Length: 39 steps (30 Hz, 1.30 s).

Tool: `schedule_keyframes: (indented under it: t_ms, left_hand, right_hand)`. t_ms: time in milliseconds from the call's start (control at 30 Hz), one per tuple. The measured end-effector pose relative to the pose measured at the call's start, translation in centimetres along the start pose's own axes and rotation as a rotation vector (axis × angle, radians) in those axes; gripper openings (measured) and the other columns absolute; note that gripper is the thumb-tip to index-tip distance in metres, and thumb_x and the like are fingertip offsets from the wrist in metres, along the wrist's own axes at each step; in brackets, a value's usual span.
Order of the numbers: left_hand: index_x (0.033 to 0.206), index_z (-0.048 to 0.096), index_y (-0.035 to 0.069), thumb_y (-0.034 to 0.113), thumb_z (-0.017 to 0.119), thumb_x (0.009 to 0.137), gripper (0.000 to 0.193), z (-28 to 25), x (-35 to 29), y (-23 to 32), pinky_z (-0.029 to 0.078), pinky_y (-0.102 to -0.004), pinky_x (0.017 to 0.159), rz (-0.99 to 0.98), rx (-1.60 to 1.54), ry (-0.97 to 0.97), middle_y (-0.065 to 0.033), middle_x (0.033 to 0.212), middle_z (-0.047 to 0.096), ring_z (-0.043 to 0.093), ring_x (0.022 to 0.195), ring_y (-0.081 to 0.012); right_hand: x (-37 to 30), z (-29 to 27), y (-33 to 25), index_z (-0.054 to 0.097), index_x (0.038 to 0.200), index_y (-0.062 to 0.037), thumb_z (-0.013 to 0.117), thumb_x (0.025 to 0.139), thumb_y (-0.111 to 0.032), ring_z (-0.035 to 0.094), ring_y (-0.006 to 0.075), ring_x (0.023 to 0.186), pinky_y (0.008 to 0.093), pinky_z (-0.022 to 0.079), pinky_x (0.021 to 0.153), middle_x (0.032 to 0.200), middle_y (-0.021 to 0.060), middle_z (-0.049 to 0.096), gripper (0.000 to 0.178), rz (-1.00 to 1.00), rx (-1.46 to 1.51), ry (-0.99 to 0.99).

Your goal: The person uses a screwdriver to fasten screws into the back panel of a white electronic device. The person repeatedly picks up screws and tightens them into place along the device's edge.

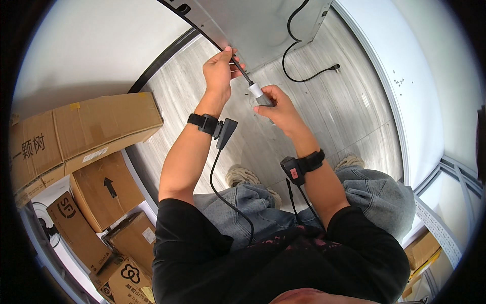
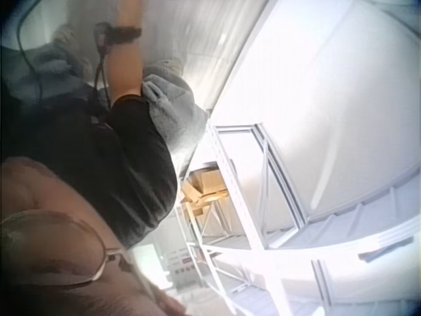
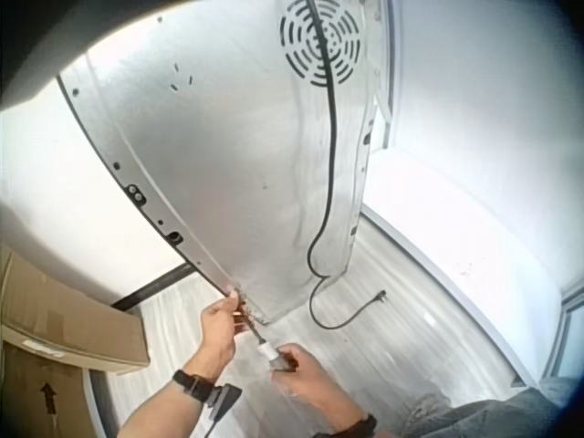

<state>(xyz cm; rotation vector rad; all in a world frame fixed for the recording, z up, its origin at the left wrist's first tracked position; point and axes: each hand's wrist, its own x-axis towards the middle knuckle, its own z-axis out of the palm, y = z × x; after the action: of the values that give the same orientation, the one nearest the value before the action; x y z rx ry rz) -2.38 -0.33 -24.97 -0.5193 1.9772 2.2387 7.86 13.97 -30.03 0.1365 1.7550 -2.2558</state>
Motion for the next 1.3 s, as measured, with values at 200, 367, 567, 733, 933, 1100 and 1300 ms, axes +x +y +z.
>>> schedule_keyframes:
  t_ms: [200,367,567,733,933,1100,1300]
  left_hand:
    - [0.098,0.061,0.001,0.021,0.051,0.092,0.023,0.6,-0.5,-0.4,0.051,-0.0252,0.051,-0.019,0.013,-0.045,-0.0068,0.076,0.058,0.062,0.059,-0.0168]
    - [0.097,0.057,0.007,0.021,0.052,0.091,0.016,3.2,-0.3,-1.8,0.05,-0.0263,0.057,-0.052,-0.01,-0.111,-0.0068,0.079,0.061,0.063,0.066,-0.0165]
    - [0.094,0.058,0.005,0.018,0.053,0.092,0.015,10.2,0.1,-4.9,0.052,-0.0256,0.061,-0.143,0.059,-0.381,-0.0063,0.083,0.063,0.062,0.069,-0.0137]
    - [0.099,0.06,0.002,0.016,0.051,0.092,0.018,18.5,-0.2,-6.7,0.052,-0.025,0.063,-0.185,0.119,-0.592,-0.0063,0.086,0.063,0.06,0.073,-0.0127]
    - [0.099,0.065,0.005,0.014,0.056,0.089,0.016,29.4,0.1,-10.4,0.046,-0.0236,0.066,-0.111,0.223,-0.615,-0.0001,0.083,0.062,0.057,0.076,-0.0089]
    - [0.091,0.071,0.004,0.011,0.069,0.08,0.013,39.2,-1.6,-16.6,0.043,-0.0227,0.061,0.349,0.35,-0.596,-0.0015,0.079,0.059,0.051,0.067,-0.0094]
    - [0.087,0.073,0.008,0.009,0.071,0.076,0.011,45.2,-2.1,-21.1,0.043,-0.0264,0.063,0.528,0.429,-0.461,-0.0019,0.073,0.053,0.049,0.067,-0.0136]
  right_hand:
    - [-0.4,-0.8,0.1,0.048,0.101,-0.0039,0.069,0.073,-0.002,0.056,0.0137,0.074,0.0274,0.043,0.067,0.081,0.0063,0.061,0.035,0.066,-0.104,0.039]
    - [-1.5,-3.9,0.1,0.049,0.1,-0.0043,0.068,0.072,0.0,0.054,0.0116,0.071,0.0266,0.041,0.064,0.079,0.005,0.06,0.034,0.069,-0.097,0.106]
    - [-4.9,-10.9,0.9,0.05,0.098,-0.0047,0.066,0.07,0.0,0.053,0.0115,0.067,0.0263,0.04,0.063,0.076,0.0046,0.059,0.033,0.131,0.017,0.282]
    - [-7.4,-16.9,0.9,0.05,0.096,-0.0037,0.067,0.069,-0.001,0.055,0.0138,0.063,0.0285,0.041,0.06,0.073,0.008,0.06,0.033,0.129,0.116,0.443]
    - [-9.2,-23.2,1.1,0.048,0.1,-0.003,0.066,0.07,-0.001,0.056,0.0154,0.063,0.0293,0.042,0.06,0.075,0.0093,0.06,0.035,0.108,0.228,0.634]
    - [-10.2,-27.6,1.3,0.049,0.101,-0.0053,0.064,0.072,0.0,0.057,0.016,0.066,0.0305,0.042,0.062,0.078,0.0075,0.059,0.033,0.052,0.435,0.873]
    - [-11.1,-30.4,1.0,0.05,0.102,-0.0053,0.064,0.073,-0.001,0.058,0.0161,0.066,0.0302,0.044,0.062,0.08,0.0079,0.06,0.033,-0.007,0.525,1.02]
